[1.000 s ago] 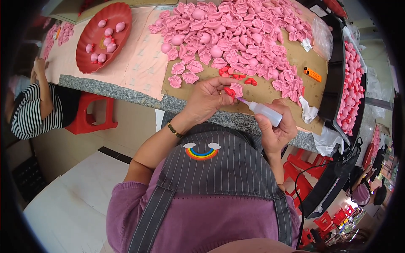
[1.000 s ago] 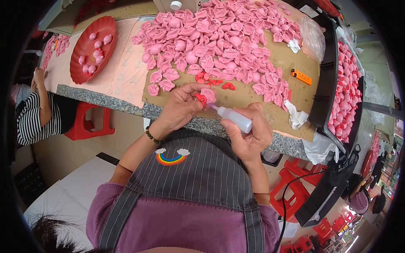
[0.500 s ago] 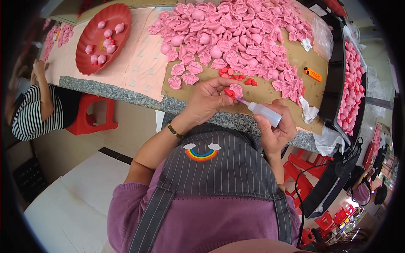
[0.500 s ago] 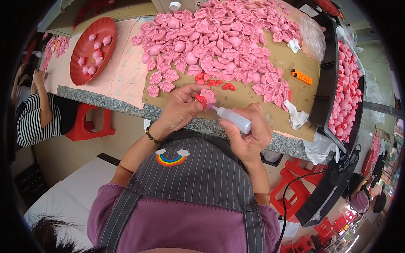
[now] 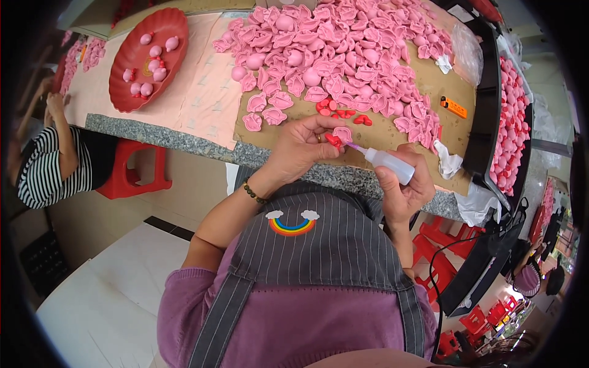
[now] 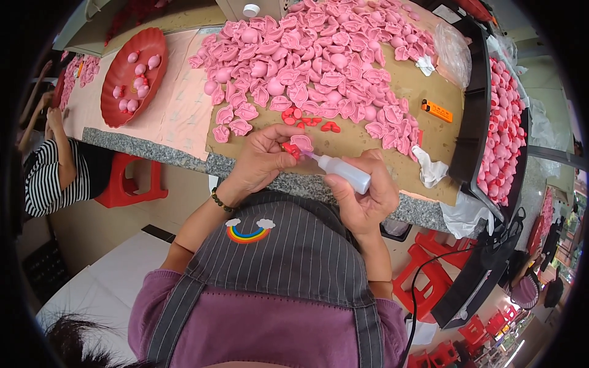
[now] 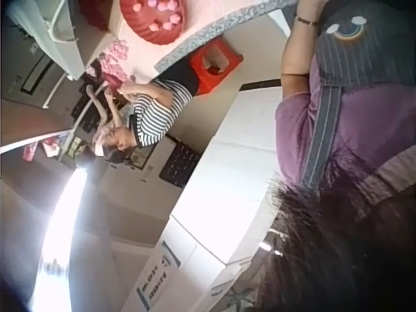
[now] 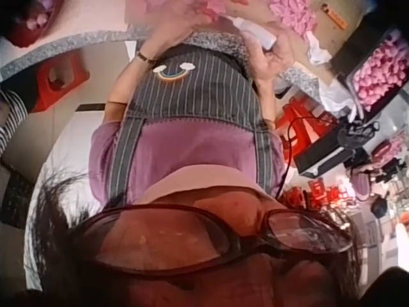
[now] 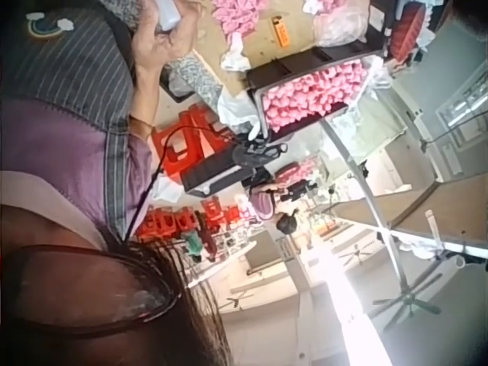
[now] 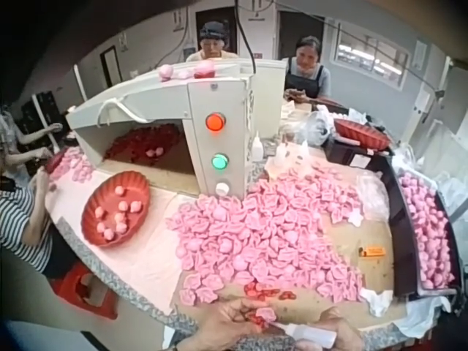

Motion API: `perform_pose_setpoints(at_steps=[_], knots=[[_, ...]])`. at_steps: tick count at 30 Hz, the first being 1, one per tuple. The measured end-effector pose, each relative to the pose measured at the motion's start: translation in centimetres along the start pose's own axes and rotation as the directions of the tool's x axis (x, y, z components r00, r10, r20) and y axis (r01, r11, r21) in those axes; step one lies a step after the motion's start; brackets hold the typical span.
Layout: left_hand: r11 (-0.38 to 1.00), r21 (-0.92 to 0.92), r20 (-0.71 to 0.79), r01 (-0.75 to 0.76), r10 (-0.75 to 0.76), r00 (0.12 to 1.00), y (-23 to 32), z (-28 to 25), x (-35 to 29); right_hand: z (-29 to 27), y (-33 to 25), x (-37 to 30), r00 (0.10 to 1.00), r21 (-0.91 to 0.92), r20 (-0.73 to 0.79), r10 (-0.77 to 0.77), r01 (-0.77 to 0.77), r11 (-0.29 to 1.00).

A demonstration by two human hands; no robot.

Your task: Assembling small pink plastic toy components by applying glue from a bottle.

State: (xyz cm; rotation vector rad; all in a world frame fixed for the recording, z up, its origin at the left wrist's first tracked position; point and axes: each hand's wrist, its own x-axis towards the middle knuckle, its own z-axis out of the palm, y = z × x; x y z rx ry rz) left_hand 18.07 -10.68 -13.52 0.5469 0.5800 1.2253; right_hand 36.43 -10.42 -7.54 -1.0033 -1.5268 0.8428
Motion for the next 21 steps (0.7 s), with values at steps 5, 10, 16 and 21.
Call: perform_pose_setpoints(at_steps=[5, 10, 16, 21], knots=[[1.0, 0.021, 0.031, 0.023, -0.023, 0.999, -0.2, -0.69, 0.01, -0.09, 0.21, -0.3, 0.998, -0.032, 0.051, 0.032, -0.031, 0.999], [1.0, 0.021, 0.037, 0.023, -0.023, 0.999, -0.22, -0.66, 0.07, 0.04, 0.34, -0.26, 0.999, -0.029, 0.045, 0.027, -0.026, 0.999], [0.999, 0.029, 0.027, 0.042, -0.042, 0.999, -0.18, -0.68, 0.03, -0.16, 0.43, -0.39, 0.999, -0.007, 0.016, 0.033, -0.033, 0.999], [0.987, -0.153, 0.048, 0.054, -0.047, 0.998, 0.27, -0.55, 0.17, -0.56, 0.28, -0.3, 0.999, 0.013, 0.002, 0.033, -0.033, 0.999]])
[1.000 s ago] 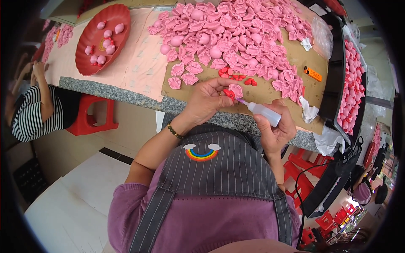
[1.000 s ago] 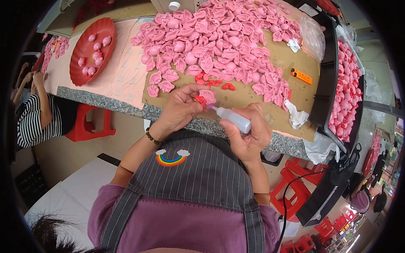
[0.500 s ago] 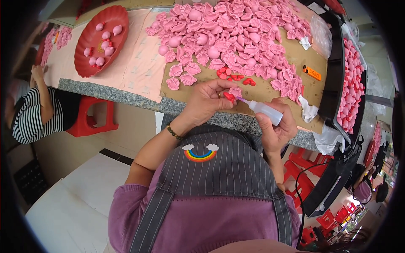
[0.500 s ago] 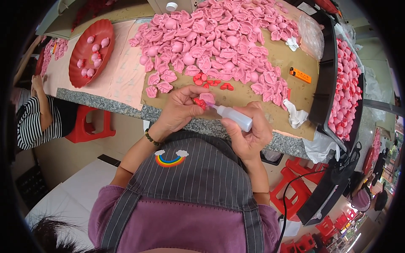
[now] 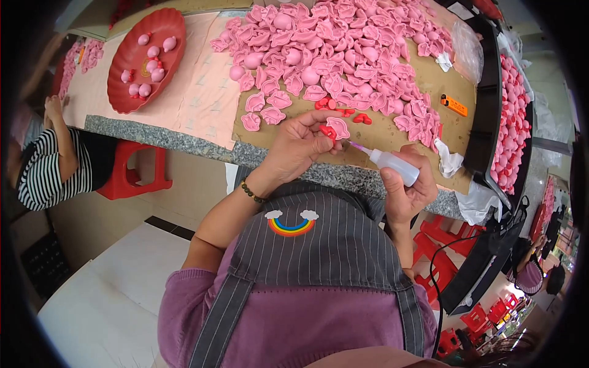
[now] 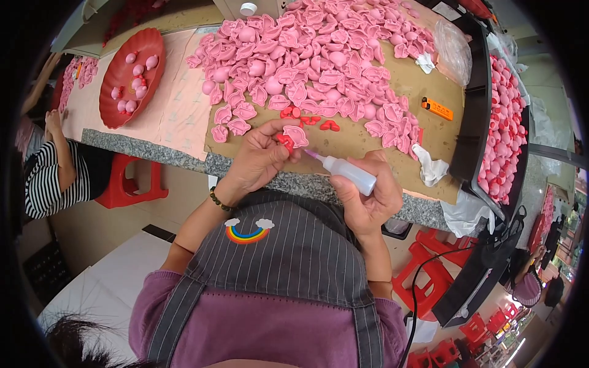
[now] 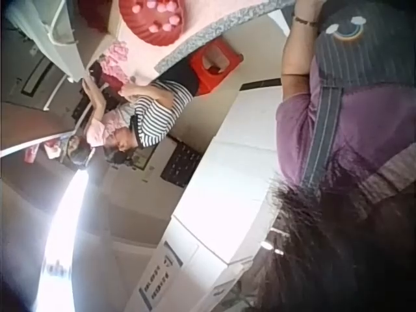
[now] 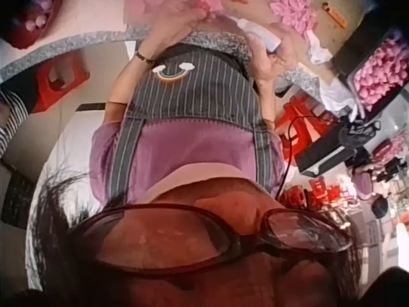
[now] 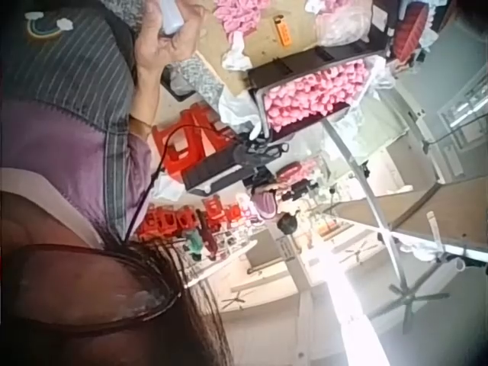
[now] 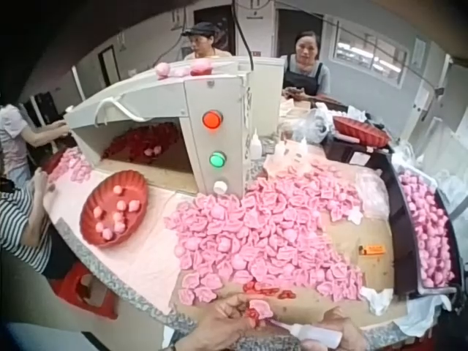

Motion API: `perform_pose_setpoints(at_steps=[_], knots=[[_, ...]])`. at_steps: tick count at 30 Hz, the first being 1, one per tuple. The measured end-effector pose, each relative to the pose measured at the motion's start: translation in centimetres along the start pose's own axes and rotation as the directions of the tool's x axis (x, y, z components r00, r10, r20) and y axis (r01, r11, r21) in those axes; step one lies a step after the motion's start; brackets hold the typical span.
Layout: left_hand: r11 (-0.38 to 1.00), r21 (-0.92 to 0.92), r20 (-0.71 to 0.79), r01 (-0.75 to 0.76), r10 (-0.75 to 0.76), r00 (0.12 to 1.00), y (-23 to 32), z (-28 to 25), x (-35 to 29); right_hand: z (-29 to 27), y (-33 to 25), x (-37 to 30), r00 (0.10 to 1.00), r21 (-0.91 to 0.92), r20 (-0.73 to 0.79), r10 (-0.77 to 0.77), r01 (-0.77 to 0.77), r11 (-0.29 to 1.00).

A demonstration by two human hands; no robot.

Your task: Assembling small pink plastic toy components by applying glue from a bottle.

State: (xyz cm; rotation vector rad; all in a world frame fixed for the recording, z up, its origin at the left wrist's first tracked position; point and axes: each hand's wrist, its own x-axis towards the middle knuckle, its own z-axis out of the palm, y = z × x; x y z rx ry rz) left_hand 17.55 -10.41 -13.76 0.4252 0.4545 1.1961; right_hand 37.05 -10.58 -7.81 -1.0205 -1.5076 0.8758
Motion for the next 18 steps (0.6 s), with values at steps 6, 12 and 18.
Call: perform_pose_setpoints(at_steps=[6, 12, 18], knots=[[1.0, -0.014, -0.003, -0.017, 0.017, 1.0, -0.21, -0.11, -0.03, 0.4, 0.16, 0.05, 0.998, 0.026, -0.004, -0.06, 0.061, 0.998], [1.0, 0.017, -0.002, -0.016, 0.016, 1.0, -0.2, -0.34, -0.13, 0.43, 0.32, -0.18, 1.0, -0.025, 0.021, -0.008, 0.009, 1.0], [0.999, 0.041, -0.013, -0.016, 0.017, 1.0, -0.34, -0.24, -0.03, 0.37, 0.45, -0.22, 1.0, -0.02, 0.004, 0.005, -0.005, 1.0]])
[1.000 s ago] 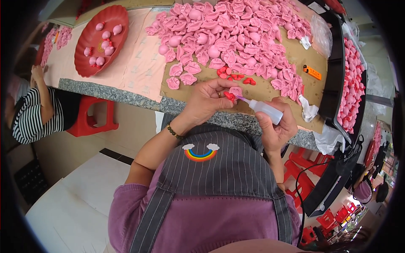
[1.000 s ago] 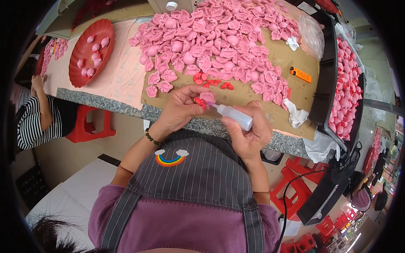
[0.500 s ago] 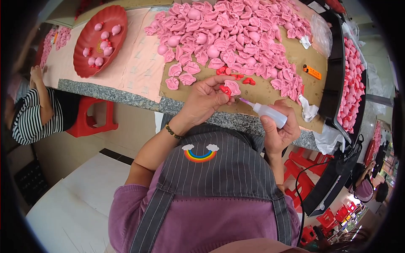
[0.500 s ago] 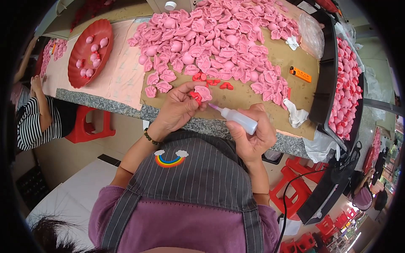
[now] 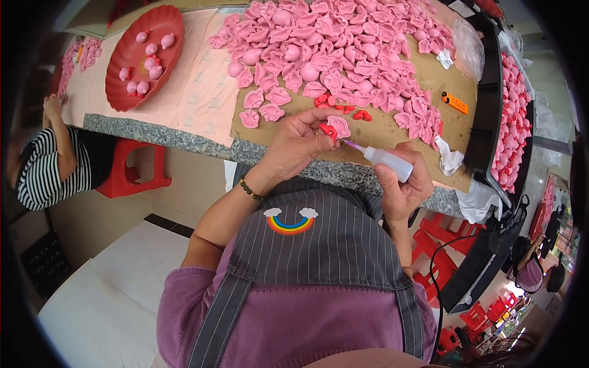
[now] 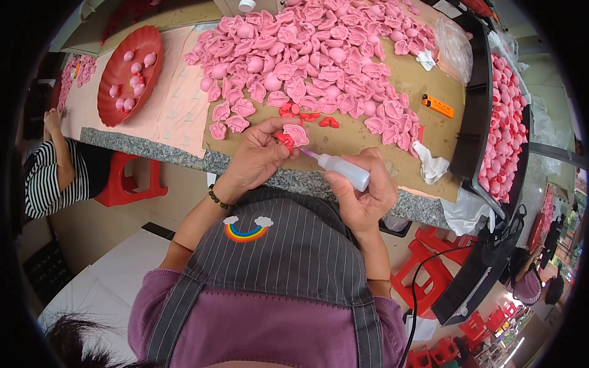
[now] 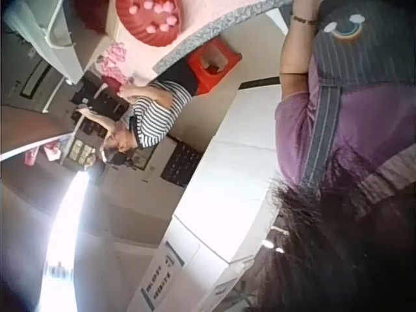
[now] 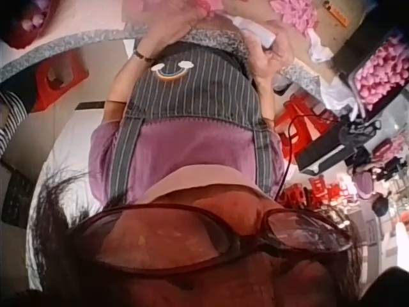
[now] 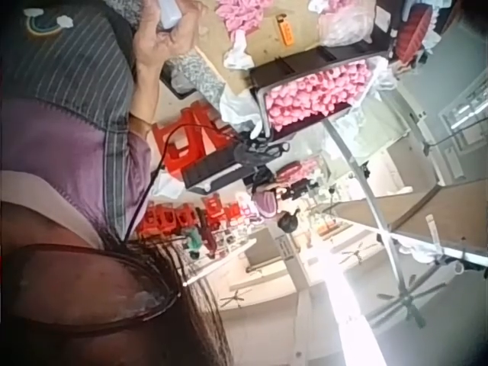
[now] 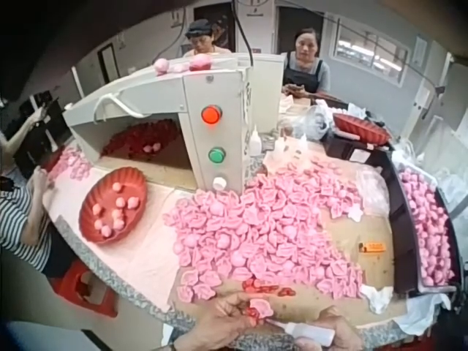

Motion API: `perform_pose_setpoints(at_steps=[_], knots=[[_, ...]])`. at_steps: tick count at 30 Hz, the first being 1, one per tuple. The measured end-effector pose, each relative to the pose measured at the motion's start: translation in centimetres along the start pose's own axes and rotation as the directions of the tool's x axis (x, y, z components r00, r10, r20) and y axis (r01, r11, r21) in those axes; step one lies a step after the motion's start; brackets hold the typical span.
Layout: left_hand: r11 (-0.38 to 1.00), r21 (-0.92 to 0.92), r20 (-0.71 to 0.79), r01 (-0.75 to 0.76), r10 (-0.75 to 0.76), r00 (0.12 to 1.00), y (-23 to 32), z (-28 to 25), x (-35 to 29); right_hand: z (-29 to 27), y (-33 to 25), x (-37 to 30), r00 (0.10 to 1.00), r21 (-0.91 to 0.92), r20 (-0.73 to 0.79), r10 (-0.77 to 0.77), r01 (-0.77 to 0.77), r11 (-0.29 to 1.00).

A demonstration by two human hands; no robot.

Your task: Assembling small pink plastic toy components by applying glue from a bottle.

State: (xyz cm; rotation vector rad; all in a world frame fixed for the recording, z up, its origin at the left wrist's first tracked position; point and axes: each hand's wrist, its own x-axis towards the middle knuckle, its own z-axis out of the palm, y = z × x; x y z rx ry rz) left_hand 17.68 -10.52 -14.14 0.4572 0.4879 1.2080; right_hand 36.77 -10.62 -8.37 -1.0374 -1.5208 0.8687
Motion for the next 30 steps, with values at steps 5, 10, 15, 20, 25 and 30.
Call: perform_pose_setpoints(at_steps=[5, 10, 15, 20, 25, 30], knots=[[0.999, 0.05, 0.011, 0.007, -0.008, 1.0, 0.1, 0.5, 0.0, -0.6, 0.1, -0.3, 0.998, 0.029, 0.019, 0.065, -0.065, 0.997], [0.994, 0.109, 0.003, -0.019, 0.019, 1.0, 0.0, 0.3, -0.3, -1.5, 2.2, -1.3, 0.968, 0.449, -0.052, 0.247, -0.198, 0.871], [0.987, 0.161, -0.021, -0.022, 0.025, 0.999, 0.1, 0.7, -0.1, -2.8, 2.8, -1.5, 0.942, 0.485, -0.062, 0.33, -0.26, 0.835], [0.99, 0.135, -0.004, -0.031, 0.032, 0.999, 0.1, 0.3, -0.1, -3.8, 3.2, -0.4, 0.973, -0.019, -0.191, 0.128, -0.134, 0.991], [0.995, 0.087, 0.036, -0.049, 0.046, 0.998, -0.2, -0.4, -0.2, -6.0, 4.4, 5.0, 0.915, -0.26, -0.388, 0.108, -0.221, 0.94], [0.997, 0.073, 0.026, -0.039, 0.037, 0.999, -0.3, -0.4, 0.0, -7.9, 7.4, 11.9, 0.986, -0.441, -0.117, 0.121, -0.161, 0.883]])
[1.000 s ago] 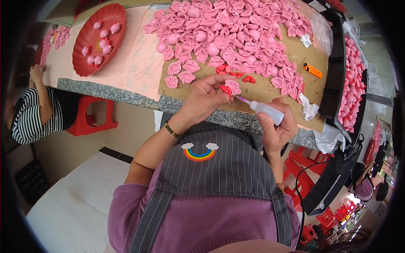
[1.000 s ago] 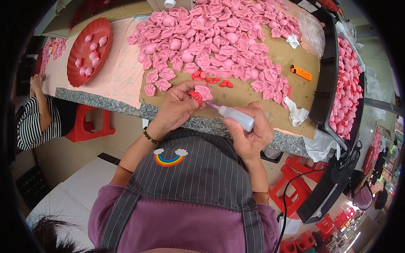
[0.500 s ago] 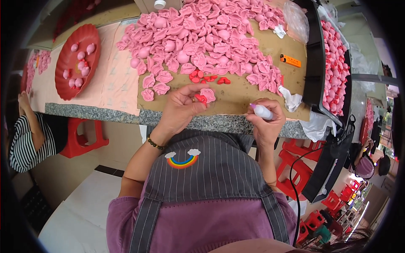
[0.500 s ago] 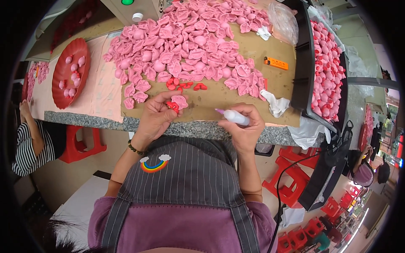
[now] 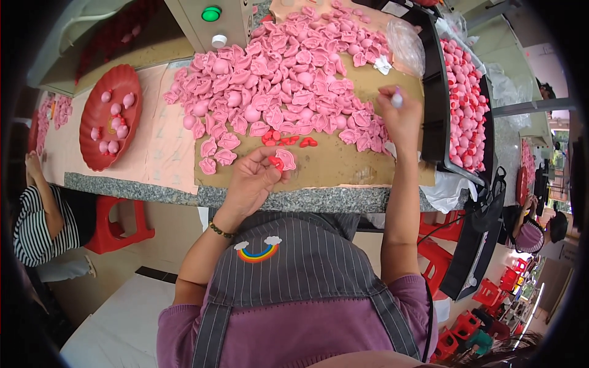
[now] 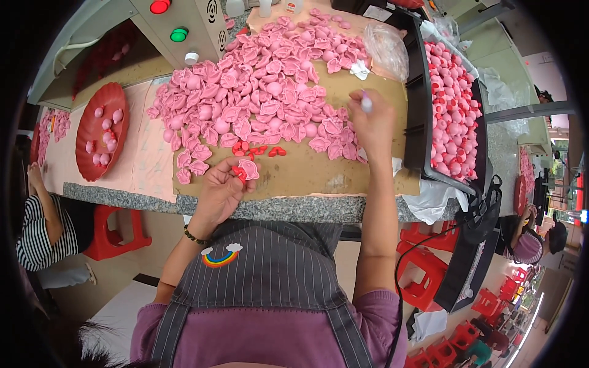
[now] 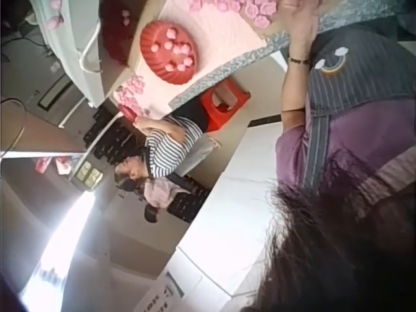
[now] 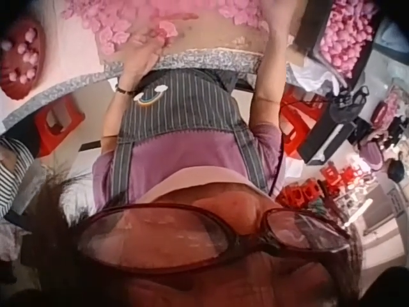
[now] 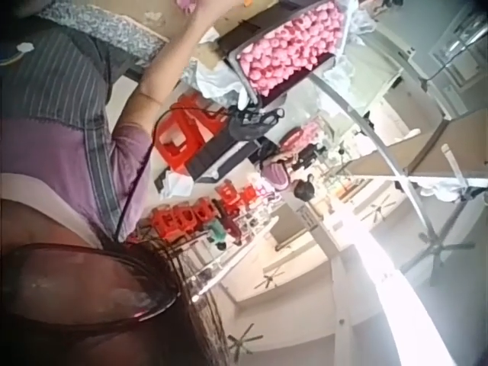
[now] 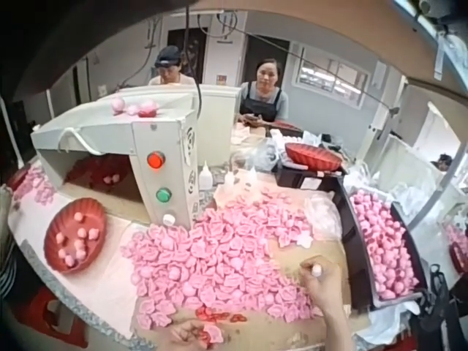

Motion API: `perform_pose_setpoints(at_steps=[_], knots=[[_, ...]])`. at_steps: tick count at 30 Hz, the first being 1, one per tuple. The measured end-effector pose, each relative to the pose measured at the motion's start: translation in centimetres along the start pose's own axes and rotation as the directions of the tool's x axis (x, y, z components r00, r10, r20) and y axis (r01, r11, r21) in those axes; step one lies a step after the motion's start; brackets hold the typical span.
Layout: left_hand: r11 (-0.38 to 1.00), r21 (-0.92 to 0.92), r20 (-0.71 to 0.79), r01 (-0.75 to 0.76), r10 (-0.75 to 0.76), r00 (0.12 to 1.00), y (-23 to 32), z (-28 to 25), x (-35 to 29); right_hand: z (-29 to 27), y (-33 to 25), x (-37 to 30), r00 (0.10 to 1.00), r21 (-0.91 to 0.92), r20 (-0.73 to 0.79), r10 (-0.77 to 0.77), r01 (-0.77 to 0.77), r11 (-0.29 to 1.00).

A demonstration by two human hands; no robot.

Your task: Assembling small pink plastic toy components by applying glue from a bottle.

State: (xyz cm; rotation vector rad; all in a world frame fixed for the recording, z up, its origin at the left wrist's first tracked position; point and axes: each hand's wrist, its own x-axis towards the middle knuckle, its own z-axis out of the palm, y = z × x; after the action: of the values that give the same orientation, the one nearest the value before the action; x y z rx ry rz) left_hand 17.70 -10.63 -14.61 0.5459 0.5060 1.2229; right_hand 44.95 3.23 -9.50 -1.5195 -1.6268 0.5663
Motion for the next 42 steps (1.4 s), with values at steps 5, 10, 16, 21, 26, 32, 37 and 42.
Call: perform_pose_setpoints(at_steps=[5, 10, 16, 21, 26, 32, 37, 42], knots=[[0.999, -0.038, 0.013, 0.009, -0.008, 1.0, 0.3, 0.3, 0.2, 3.2, 0.7, 3.1, 0.951, -0.021, 0.163, -0.264, 0.271, 0.962], [0.998, -0.057, 0.021, -0.011, 0.012, 1.0, 0.2, 0.2, 0.1, 2.9, -0.4, 2.9, 0.925, 0.064, 0.359, 0.126, -0.159, 0.985], [0.998, -0.06, 0.02, -0.003, 0.004, 1.0, 0.6, 0.6, 0.0, 1.1, -2.9, -0.8, 0.967, 0.399, 0.226, -0.117, 0.018, 0.917], [0.971, -0.233, 0.036, -0.05, 0.06, 0.998, 0.3, 2.7, 1.5, 1.9, -5.3, -6.2, 0.868, 0.81, 0.435, -0.238, -0.262, 0.525], [0.97, -0.225, 0.035, -0.088, 0.098, 0.995, -1.3, 2.4, 1.7, 4.2, -6.4, -9.6, 0.825, 0.605, 0.561, 0.059, -0.458, 0.651], [0.972, -0.228, -0.048, -0.05, 0.04, 0.998, -1.7, 2.2, 0.9, 6.0, -6.3, -11.3, 0.983, 0.386, 0.183, 0.022, -0.092, 0.918], [0.958, -0.287, -0.045, -0.019, 0.007, 0.999, -1.5, 2.2, 0.7, 5.8, -5.8, -11.2, 0.957, 0.315, 0.235, -0.172, 0.092, 0.944], [0.943, -0.33, 0.005, 0.049, -0.049, 0.999, -0.6, 2.4, 0.7, 5.0, -5.7, -11.7, 0.931, 0.568, 0.358, 0.065, -0.273, 0.777]])
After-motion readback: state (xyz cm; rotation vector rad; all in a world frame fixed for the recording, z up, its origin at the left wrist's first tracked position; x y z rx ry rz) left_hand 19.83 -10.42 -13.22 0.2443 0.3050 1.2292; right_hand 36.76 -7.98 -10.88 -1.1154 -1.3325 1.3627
